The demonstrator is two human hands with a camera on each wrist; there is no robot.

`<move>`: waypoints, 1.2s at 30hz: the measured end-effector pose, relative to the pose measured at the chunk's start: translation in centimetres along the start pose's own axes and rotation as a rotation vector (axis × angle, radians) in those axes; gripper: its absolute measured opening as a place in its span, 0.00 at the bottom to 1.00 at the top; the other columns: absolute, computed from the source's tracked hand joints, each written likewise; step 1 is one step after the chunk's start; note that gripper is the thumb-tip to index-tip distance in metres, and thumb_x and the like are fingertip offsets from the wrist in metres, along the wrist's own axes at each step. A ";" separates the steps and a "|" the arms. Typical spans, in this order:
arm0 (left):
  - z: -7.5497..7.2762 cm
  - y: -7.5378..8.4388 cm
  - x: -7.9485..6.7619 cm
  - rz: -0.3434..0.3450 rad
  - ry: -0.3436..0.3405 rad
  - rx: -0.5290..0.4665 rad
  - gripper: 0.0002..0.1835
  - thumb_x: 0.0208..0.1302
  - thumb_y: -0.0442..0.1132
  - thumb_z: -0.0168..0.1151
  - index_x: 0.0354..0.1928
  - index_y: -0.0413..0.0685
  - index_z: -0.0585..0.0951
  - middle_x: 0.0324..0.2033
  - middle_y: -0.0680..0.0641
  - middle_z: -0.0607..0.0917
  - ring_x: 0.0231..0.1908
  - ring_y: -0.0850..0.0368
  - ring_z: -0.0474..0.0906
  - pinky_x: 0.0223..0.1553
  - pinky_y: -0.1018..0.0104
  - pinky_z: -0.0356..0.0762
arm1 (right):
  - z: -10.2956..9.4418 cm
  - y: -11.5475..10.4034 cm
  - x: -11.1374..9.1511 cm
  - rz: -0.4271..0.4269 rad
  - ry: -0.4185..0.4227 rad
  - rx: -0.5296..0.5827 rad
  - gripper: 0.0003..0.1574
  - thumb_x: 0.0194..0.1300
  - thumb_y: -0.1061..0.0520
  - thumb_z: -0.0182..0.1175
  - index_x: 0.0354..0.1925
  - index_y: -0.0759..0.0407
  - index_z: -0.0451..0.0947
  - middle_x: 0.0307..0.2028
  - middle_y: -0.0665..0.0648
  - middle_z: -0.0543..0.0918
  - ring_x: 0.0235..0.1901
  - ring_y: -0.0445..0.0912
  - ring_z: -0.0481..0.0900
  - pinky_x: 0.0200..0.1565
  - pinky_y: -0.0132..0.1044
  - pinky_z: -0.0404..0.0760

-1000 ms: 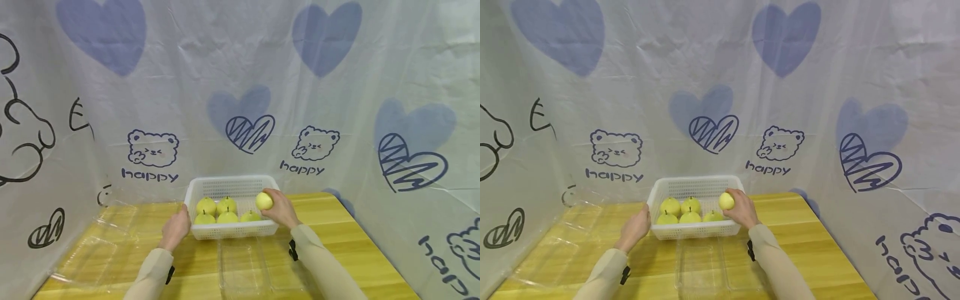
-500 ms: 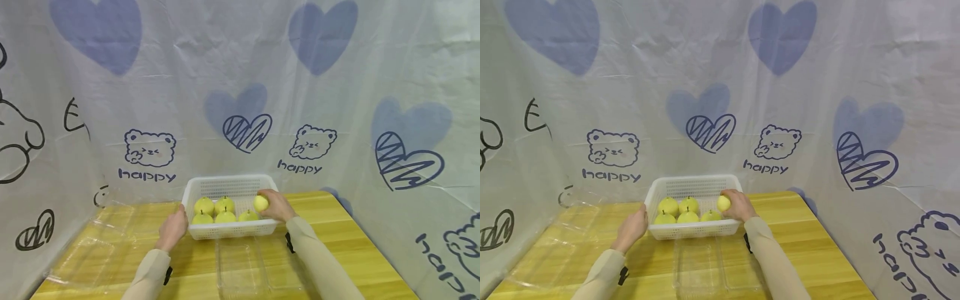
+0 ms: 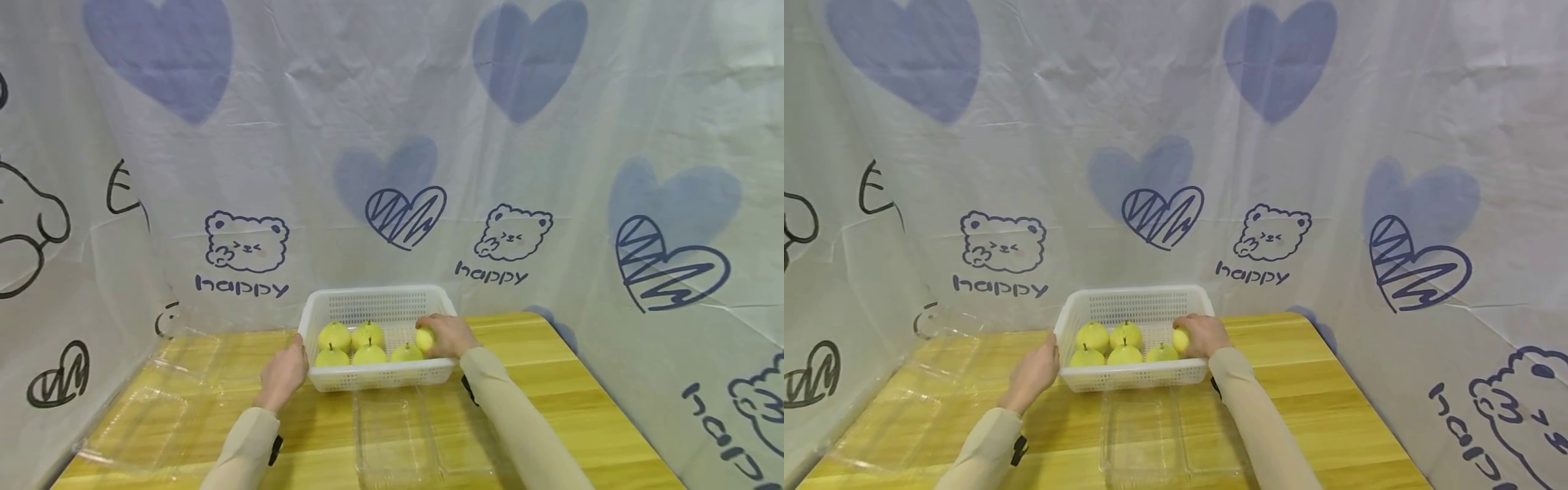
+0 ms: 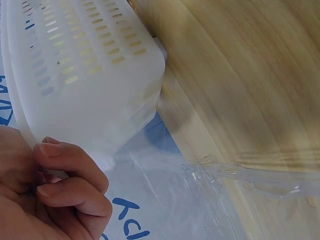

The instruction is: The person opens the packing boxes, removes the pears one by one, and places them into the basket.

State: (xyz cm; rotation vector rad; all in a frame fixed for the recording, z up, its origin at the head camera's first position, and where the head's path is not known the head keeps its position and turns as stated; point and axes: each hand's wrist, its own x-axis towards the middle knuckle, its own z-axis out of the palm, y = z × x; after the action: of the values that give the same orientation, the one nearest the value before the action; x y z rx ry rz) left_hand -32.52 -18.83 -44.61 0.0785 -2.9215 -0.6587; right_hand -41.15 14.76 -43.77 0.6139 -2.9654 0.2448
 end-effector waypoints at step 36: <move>0.0 0.8 0.0 -0.056 -0.003 0.020 0.27 0.75 0.38 0.39 0.73 0.39 0.58 0.34 0.33 0.82 0.23 0.48 0.74 0.19 0.58 0.69 | 0.2 -1.1 -0.8 -0.050 0.030 0.097 0.22 0.69 0.63 0.51 0.59 0.58 0.76 0.58 0.60 0.76 0.57 0.55 0.76 0.62 0.50 0.73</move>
State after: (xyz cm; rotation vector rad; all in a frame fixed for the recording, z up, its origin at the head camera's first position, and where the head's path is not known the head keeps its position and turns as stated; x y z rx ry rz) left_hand -32.50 -18.10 -44.22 0.1624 -2.9388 -0.6383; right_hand -39.98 14.06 -43.98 0.6876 -2.9189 0.3924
